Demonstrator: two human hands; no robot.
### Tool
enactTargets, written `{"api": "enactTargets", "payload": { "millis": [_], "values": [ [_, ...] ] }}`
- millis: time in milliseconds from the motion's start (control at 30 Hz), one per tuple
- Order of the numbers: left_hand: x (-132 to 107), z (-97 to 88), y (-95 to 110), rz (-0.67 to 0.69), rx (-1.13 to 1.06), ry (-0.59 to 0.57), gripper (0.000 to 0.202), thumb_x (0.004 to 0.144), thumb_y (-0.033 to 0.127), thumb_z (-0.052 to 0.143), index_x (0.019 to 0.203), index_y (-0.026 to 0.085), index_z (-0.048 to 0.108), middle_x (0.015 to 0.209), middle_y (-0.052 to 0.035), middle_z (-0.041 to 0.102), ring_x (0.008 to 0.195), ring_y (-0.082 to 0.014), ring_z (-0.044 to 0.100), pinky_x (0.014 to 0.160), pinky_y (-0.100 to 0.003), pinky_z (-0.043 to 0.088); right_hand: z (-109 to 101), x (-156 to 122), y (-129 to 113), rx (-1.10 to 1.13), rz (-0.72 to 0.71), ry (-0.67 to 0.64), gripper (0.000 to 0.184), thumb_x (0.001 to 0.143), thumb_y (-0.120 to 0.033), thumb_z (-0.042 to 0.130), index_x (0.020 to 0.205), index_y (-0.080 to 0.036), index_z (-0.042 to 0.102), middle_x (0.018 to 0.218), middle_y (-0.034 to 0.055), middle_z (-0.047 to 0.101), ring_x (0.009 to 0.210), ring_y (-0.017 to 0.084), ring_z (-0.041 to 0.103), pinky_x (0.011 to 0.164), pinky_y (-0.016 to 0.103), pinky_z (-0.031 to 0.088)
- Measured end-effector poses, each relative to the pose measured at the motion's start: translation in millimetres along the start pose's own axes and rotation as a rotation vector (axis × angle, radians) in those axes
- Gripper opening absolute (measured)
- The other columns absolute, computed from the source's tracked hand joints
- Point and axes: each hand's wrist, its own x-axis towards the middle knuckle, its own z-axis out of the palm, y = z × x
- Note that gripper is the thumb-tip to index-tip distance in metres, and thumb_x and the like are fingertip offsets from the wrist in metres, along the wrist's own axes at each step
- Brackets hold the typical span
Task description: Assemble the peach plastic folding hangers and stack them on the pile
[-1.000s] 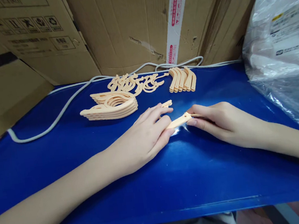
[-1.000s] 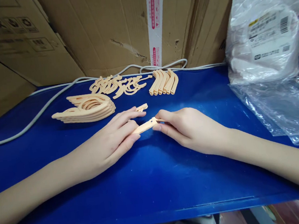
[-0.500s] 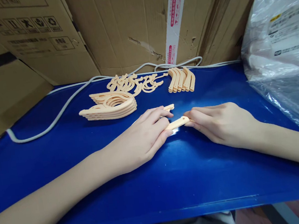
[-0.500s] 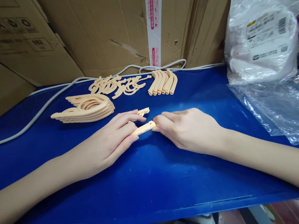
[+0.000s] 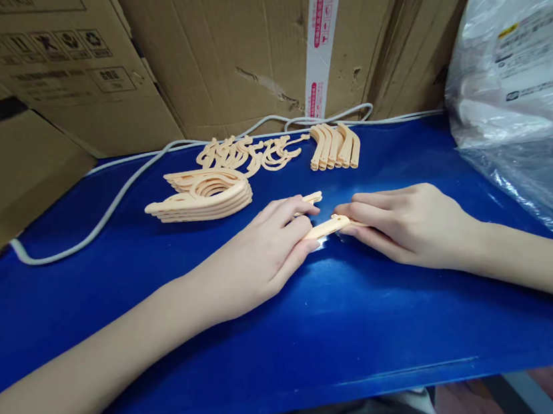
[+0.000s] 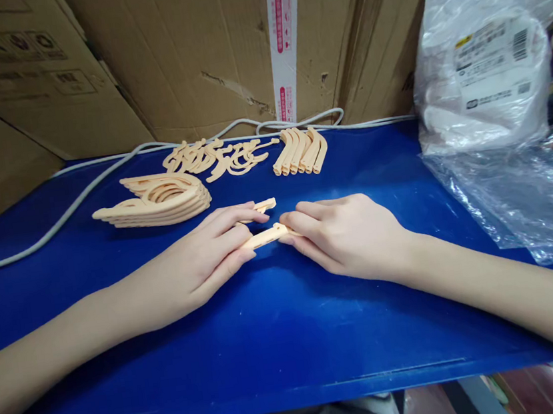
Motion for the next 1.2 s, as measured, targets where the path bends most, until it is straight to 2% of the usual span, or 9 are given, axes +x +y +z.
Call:
{"api": "enactTargets", "payload": {
  "millis": [67,200,333,500,633,733,967,1200],
  "values": [
    [0.0,0.6,-0.5,-0.001,0.002,0.003,0.031,0.107,0.029,0.033,0.106,0.016,0.061,0.142,-0.0115,0.051,0.144,-0.0207,0.035,0.121,-0.037,0.030,-0.6,0.6,0.9,0.113,0.047,-0.035,0.028,0.105,-0.032,0.039,0.106,-0.016,0.062,0.085,0.0029,0.071,0.069,0.016,0.069,0.055,0.027,0.039],
    [0.2,0.7,1.1,-0.021,0.002,-0.003,0.031,0.107,0.029,0.035,0.112,0.015,0.062,0.143,-0.0122,0.050,0.145,-0.0207,0.034,0.121,-0.037,0.029,-1.4,1.8,2.9,0.318,0.150,-0.139,0.032,0.106,-0.039,0.035,0.101,-0.018,0.059,0.081,0.0023,0.070,0.066,0.016,0.067,0.056,0.026,0.041],
    [1.0,0.4,3.4,-0.042,-0.003,-0.002,0.031,0.107,0.029,0.035,0.112,0.015,0.063,0.144,-0.0115,0.050,0.146,-0.0218,0.033,0.122,-0.038,0.029,-1.2,2.3,3.4,0.423,0.223,-0.224,0.041,0.106,-0.049,0.028,0.101,-0.019,0.056,0.079,0.0035,0.069,0.063,0.017,0.064,0.056,0.027,0.039],
    [1.3,1.3,2.6,-0.043,-0.002,0.010,0.033,0.107,0.029,0.035,0.111,0.014,0.063,0.144,-0.0128,0.049,0.145,-0.0217,0.034,0.122,-0.037,0.029,-2.5,4.7,1.9,0.487,0.304,-0.268,0.038,0.104,-0.052,0.033,0.094,-0.021,0.054,0.076,0.0024,0.065,0.063,0.017,0.061,0.058,0.027,0.035],
    [0.7,1.5,2.7,-0.039,0.004,0.011,0.032,0.106,0.029,0.035,0.110,0.014,0.063,0.143,-0.0131,0.050,0.145,-0.0231,0.034,0.122,-0.039,0.028,-4.6,7.3,0.5,0.524,0.285,-0.260,0.037,0.104,-0.048,0.034,0.084,-0.022,0.051,0.067,-0.0005,0.058,0.055,0.014,0.054,0.055,0.027,0.033],
    [0.0,1.2,3.5,-0.036,-0.006,0.017,0.030,0.106,0.029,0.036,0.109,0.015,0.062,0.142,-0.0124,0.051,0.145,-0.0226,0.034,0.122,-0.038,0.029,-4.8,7.1,-0.6,0.533,0.263,-0.220,0.035,0.105,-0.043,0.035,0.083,-0.021,0.051,0.066,-0.0012,0.058,0.054,0.013,0.054,0.055,0.026,0.034],
    [-1.1,-0.1,2.8,-0.038,-0.004,0.003,0.032,0.107,0.031,0.035,0.111,0.015,0.062,0.143,-0.0119,0.049,0.143,-0.0223,0.036,0.121,-0.039,0.030,-4.6,2.6,0.0,0.378,0.174,-0.158,0.037,0.106,-0.040,0.035,0.095,-0.018,0.062,0.077,0.0027,0.067,0.063,0.014,0.063,0.058,0.026,0.038],
    [0.0,0.0,1.5,-0.013,0.022,-0.006,0.034,0.107,0.031,0.034,0.107,0.014,0.063,0.142,-0.0129,0.050,0.142,-0.0219,0.037,0.120,-0.039,0.030,-6.5,1.8,-0.1,0.253,0.121,-0.102,0.038,0.105,-0.039,0.037,0.099,-0.017,0.068,0.078,0.0031,0.067,0.064,0.015,0.065,0.055,0.027,0.036]
  ]
}}
